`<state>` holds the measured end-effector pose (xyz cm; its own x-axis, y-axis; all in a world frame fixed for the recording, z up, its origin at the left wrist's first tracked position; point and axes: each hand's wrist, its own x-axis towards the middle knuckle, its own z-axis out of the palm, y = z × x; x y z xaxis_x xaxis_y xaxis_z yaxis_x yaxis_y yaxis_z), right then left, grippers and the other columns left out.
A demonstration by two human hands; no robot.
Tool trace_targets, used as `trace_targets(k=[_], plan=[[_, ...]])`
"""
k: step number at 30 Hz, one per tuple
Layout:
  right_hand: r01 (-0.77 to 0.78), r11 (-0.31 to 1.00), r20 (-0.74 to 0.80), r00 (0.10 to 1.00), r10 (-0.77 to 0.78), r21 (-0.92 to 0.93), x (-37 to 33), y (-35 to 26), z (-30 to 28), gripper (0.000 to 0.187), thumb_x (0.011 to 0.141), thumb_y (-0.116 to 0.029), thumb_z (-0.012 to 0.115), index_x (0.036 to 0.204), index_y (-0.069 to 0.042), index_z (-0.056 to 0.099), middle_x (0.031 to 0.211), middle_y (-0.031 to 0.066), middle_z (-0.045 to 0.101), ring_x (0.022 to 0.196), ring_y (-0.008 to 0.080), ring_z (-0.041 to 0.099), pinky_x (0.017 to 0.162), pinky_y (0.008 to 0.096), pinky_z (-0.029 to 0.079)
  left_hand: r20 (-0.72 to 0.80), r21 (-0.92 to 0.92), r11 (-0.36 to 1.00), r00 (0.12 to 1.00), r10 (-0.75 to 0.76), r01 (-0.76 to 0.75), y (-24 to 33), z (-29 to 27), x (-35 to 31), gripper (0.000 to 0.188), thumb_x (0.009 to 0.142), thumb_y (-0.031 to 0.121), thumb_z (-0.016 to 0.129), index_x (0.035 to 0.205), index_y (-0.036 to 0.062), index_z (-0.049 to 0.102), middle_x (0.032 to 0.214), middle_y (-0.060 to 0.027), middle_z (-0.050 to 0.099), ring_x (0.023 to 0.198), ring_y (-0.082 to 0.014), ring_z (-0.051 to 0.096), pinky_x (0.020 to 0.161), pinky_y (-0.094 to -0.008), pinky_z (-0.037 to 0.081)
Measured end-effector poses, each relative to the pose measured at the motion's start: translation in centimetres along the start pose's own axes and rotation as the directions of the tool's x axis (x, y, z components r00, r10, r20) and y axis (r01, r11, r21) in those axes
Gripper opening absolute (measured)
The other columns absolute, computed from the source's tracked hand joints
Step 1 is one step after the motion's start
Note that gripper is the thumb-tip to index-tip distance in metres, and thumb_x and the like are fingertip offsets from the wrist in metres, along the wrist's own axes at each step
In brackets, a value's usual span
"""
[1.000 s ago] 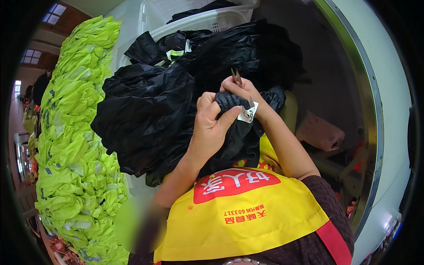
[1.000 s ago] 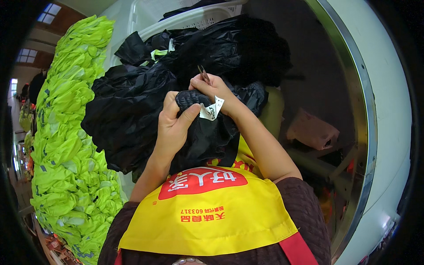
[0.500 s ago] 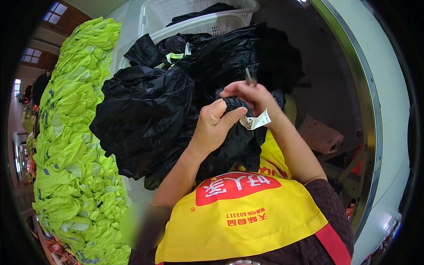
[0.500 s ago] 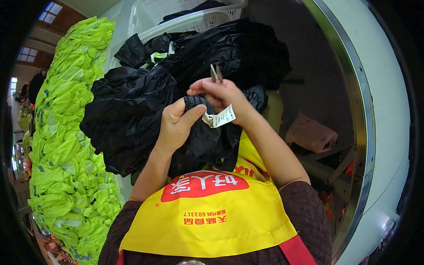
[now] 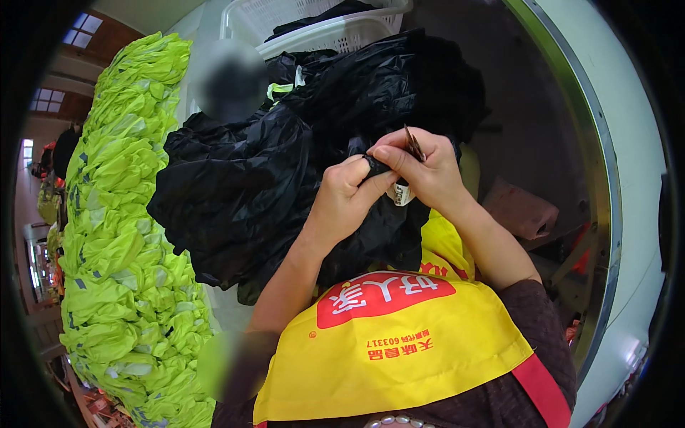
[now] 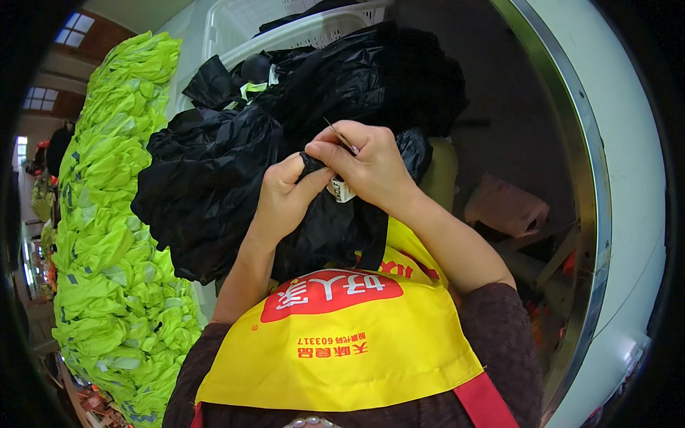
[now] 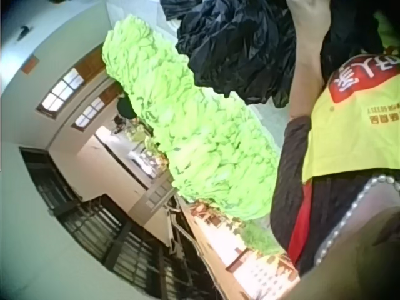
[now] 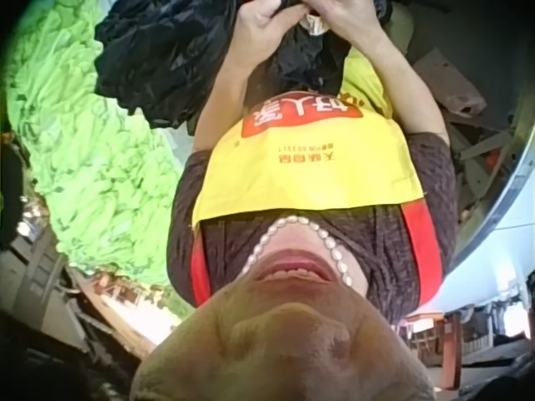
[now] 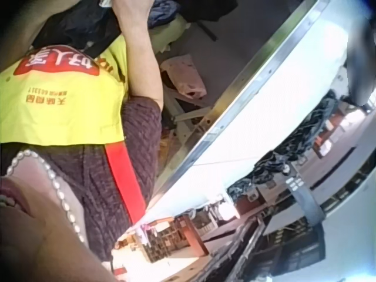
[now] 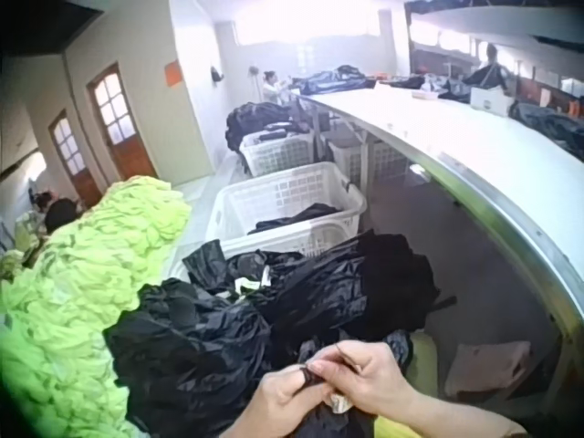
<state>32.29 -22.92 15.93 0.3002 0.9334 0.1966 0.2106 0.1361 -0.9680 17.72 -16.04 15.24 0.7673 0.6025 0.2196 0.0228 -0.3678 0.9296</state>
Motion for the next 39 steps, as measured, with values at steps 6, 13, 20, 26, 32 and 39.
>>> trace_targets(k=[6,13,20,26,32,39], plan=[[-0.007,0.986,0.019,1.000,0.004,0.166,0.9,-0.9,-1.2,0.017,0.085,-0.017,0.060,0.092,-0.003,0.064,0.085,0.0019,0.063,0.073,0.0056,0.055,0.065,0.0196,0.043,0.014,-0.051,0.997,0.998,-0.064,0.064,-1.1,-0.4,-0.4,0.008,0.083,0.007,0.062,0.082,-0.0010,0.060,0.070,0.0020,0.058,0.063,-0.0033,0.048,0.056,-0.0193,0.040],[-0.286,0.954,0.258,0.932,0.254,0.095,0.0,0.2,-6.1,0.028,0.089,-0.032,0.044,0.095,-0.008,0.057,0.076,-0.0003,0.050,0.062,0.0051,0.042,0.052,0.0197,0.036,0.033,-0.118,0.990,0.996,-0.079,0.083,-1.2,-0.5,-0.6,0.009,0.083,0.007,0.063,0.081,-0.0008,0.061,0.069,0.0017,0.058,0.063,-0.0034,0.049,0.057,-0.0191,0.040],[-0.110,0.989,0.429,0.892,0.143,-0.101,-0.2,0.5,-7.2,0.040,0.090,-0.038,0.050,0.115,-0.008,0.051,0.081,0.0035,0.055,0.069,0.0100,0.049,0.058,0.0227,0.041,0.113,-0.174,0.983,0.993,-0.032,0.052,-1.0,-0.9,-0.5,0.010,0.083,0.008,0.063,0.080,-0.0007,0.060,0.072,0.0005,0.057,0.064,-0.0053,0.050,0.058,-0.0195,0.040],[-0.093,0.978,0.489,0.855,0.174,-0.185,-0.3,-0.2,-6.2,0.036,0.090,-0.037,0.051,0.103,-0.003,0.051,0.071,0.0008,0.043,0.064,0.0096,0.040,0.058,0.0229,0.036,0.166,-0.196,0.978,0.985,-0.038,0.071,-1.2,-1.1,-0.4,0.009,0.083,0.008,0.064,0.084,-0.0001,0.060,0.075,0.0006,0.057,0.068,-0.0060,0.051,0.061,-0.0205,0.041],[-0.153,0.986,0.547,0.821,0.167,-0.072,-0.7,1.3,-5.7,0.032,0.089,-0.036,0.053,0.090,-0.005,0.050,0.072,-0.0031,0.043,0.064,0.0063,0.039,0.056,0.0208,0.033,0.183,-0.189,0.981,0.983,-0.015,0.050,-1.2,-1.3,-0.3,0.007,0.083,0.006,0.063,0.085,0.0001,0.061,0.075,0.0007,0.056,0.067,-0.0072,0.050,0.061,-0.0210,0.041],[-0.284,0.958,0.599,0.776,0.197,0.052,-0.7,1.7,-5.0,0.028,0.087,-0.033,0.056,0.090,-0.005,0.051,0.070,-0.0052,0.042,0.061,0.0035,0.036,0.054,0.0189,0.030,0.197,-0.199,0.980,0.980,0.011,0.029,-1.3,-1.3,-0.2,0.008,0.081,0.006,0.064,0.085,-0.0007,0.062,0.077,-0.0010,0.055,0.066,-0.0084,0.050,0.060,-0.0214,0.039]])
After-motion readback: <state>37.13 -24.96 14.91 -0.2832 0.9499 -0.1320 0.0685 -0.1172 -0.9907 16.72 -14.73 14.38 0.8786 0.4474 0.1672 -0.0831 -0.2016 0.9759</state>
